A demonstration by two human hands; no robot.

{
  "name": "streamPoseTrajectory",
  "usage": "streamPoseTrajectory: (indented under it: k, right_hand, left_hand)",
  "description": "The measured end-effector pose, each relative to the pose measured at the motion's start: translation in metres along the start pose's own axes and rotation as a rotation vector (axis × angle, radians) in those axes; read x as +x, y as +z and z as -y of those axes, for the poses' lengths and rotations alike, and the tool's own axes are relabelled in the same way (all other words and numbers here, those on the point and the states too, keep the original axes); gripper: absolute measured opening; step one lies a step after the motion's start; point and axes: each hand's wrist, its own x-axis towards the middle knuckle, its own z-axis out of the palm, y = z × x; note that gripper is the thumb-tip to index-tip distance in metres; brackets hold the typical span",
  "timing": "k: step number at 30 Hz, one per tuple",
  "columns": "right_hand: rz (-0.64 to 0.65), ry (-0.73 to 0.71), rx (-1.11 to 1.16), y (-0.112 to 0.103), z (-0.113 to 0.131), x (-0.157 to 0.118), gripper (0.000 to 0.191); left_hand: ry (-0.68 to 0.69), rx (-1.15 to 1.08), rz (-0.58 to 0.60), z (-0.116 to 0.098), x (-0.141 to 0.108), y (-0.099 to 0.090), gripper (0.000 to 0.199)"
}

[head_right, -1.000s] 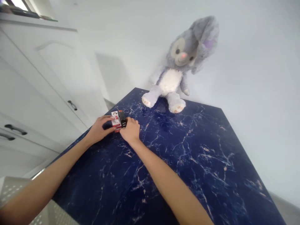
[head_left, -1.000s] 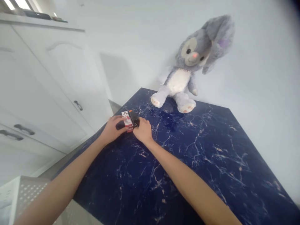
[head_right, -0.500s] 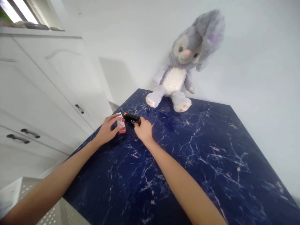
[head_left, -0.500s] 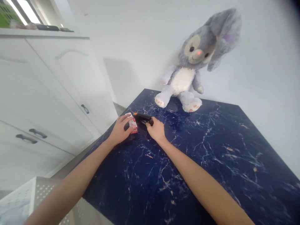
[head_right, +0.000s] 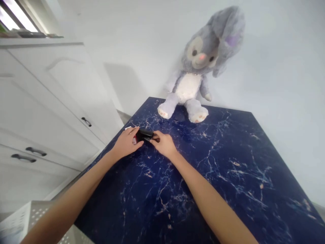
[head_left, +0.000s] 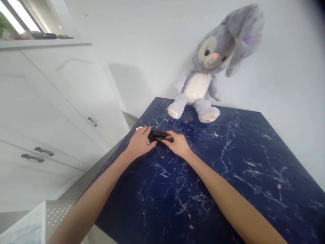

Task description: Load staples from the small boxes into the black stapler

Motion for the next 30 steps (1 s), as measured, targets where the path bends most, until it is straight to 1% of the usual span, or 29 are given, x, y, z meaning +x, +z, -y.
streamPoseTrajectory:
  k: [3,7,9,11,13,16,18,21,25,28,30]
  right_hand:
    - [0.003,0.014,-0.049,0.001,0.000,-0.003,0.030]
    - [-0.044,0.029,-0.067,0.003,0.001,-0.005,0.032]
    - [-0.073,0.042,-0.094,0.001,-0.002,-0.009,0.035]
    - [-0.101,0.040,-0.151,-0.007,-0.008,-0.016,0.037]
    - [-0.101,0.000,-0.216,-0.017,-0.015,-0.024,0.036]
    - [-0.045,-0.154,-0.308,-0.030,-0.022,-0.033,0.031]
    - [-0.032,-0.256,-0.362,-0.033,-0.022,-0.036,0.029]
    - [-0.032,-0.353,-0.395,-0.032,-0.019,-0.036,0.028]
    - [0.016,-0.409,-0.445,-0.030,-0.019,-0.036,0.032]
    - [0.045,-0.409,-0.492,-0.030,-0.018,-0.038,0.034]
    - [0.052,-0.409,-0.502,-0.030,-0.017,-0.038,0.031]
  left_hand:
    - [0.002,0.042,0.012,-0.005,0.002,0.004,0.070]
    - [-0.002,0.142,0.035,-0.005,0.003,0.007,0.051]
    - [0.018,0.176,0.030,-0.003,0.003,0.007,0.047]
    - [0.041,0.182,0.024,-0.001,0.003,0.008,0.046]
    - [0.047,0.164,0.028,0.000,0.003,0.010,0.046]
    - [0.057,0.136,0.032,0.002,0.004,0.011,0.048]
    - [0.061,0.113,0.018,0.004,0.005,0.011,0.048]
    - [0.062,0.003,-0.008,0.011,0.003,0.006,0.049]
    - [0.098,-0.165,-0.013,0.032,-0.006,-0.004,0.060]
    - [0.100,-0.168,-0.009,0.046,-0.012,-0.011,0.059]
    - [0.091,-0.137,0.002,0.049,-0.013,-0.013,0.057]
